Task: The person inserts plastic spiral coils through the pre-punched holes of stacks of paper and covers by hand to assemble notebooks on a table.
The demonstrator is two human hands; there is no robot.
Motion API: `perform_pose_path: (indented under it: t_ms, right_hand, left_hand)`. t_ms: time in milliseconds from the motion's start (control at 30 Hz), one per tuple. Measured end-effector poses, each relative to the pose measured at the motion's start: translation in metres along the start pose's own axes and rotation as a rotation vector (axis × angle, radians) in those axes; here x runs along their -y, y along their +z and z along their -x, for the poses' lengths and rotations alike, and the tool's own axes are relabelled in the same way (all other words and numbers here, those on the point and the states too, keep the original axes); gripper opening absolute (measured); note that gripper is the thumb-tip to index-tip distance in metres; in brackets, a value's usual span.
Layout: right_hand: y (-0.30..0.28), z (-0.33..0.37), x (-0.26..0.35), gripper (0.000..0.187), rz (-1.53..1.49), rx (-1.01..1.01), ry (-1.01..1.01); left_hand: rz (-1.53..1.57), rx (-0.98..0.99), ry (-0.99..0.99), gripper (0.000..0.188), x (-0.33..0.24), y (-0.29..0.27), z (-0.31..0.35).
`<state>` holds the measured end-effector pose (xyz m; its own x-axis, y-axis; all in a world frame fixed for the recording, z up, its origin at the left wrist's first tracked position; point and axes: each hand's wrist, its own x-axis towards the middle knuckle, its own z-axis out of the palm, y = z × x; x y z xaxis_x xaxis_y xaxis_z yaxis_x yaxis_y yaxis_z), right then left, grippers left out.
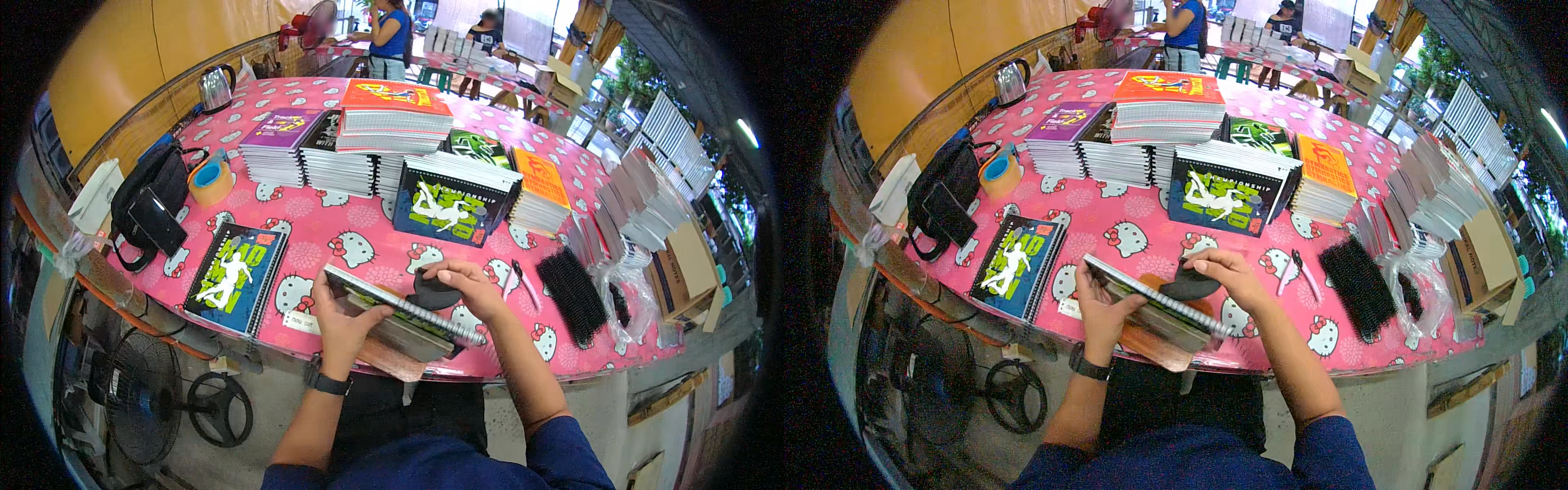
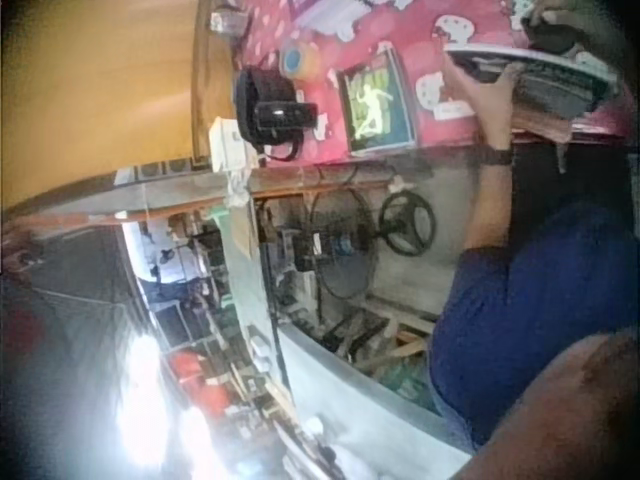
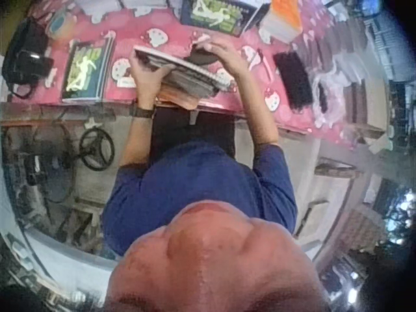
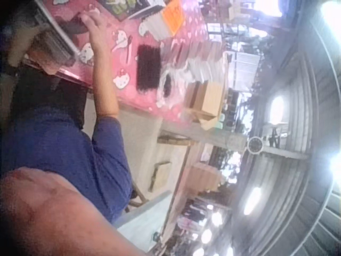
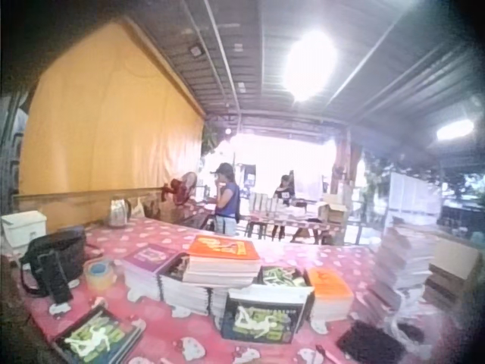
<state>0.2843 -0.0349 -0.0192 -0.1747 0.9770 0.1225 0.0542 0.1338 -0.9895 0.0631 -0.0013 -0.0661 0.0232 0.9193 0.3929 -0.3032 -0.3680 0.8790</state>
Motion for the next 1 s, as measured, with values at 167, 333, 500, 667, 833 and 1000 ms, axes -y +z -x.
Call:
perform_pose_path:
  t_ms: [167,333,500,667,833,1000]
  right_hand:
    - [0.0,0.011,-0.023,0.044,-0.102,0.06,0.266]
    - [-0.009,0.015,-0.003,0.045,-0.104,0.011,0.0]
    - [0.001,0.014,0.034,0.033,0.216,0.128,-0.147]
    - [0.003,0.008,0.052,0.037,0.266,0.104,-0.232]
    - [0.001,-0.001,0.047,0.044,0.34,0.031,-0.028]
    - [0.003,-0.017,0.045,0.044,0.659,0.142,0.109]
  left_hand:
    - [-0.03,-0.032,-0.024,0.096,0.001,0.007,-0.003]
    - [-0.106,0.053,0.105,0.093,-0.015,0.005,-0.011]
    - [0.171,0.17,-0.031,0.086,-0.029,0.006,-0.017]
    - [0.091,0.196,-0.023,0.089,-0.017,0.001,-0.017]
    - [0.026,0.185,0.038,0.09,-0.01,-0.001,-0.019]
    - [0.164,0.211,-0.049,0.09,-0.016,0.001,-0.019]
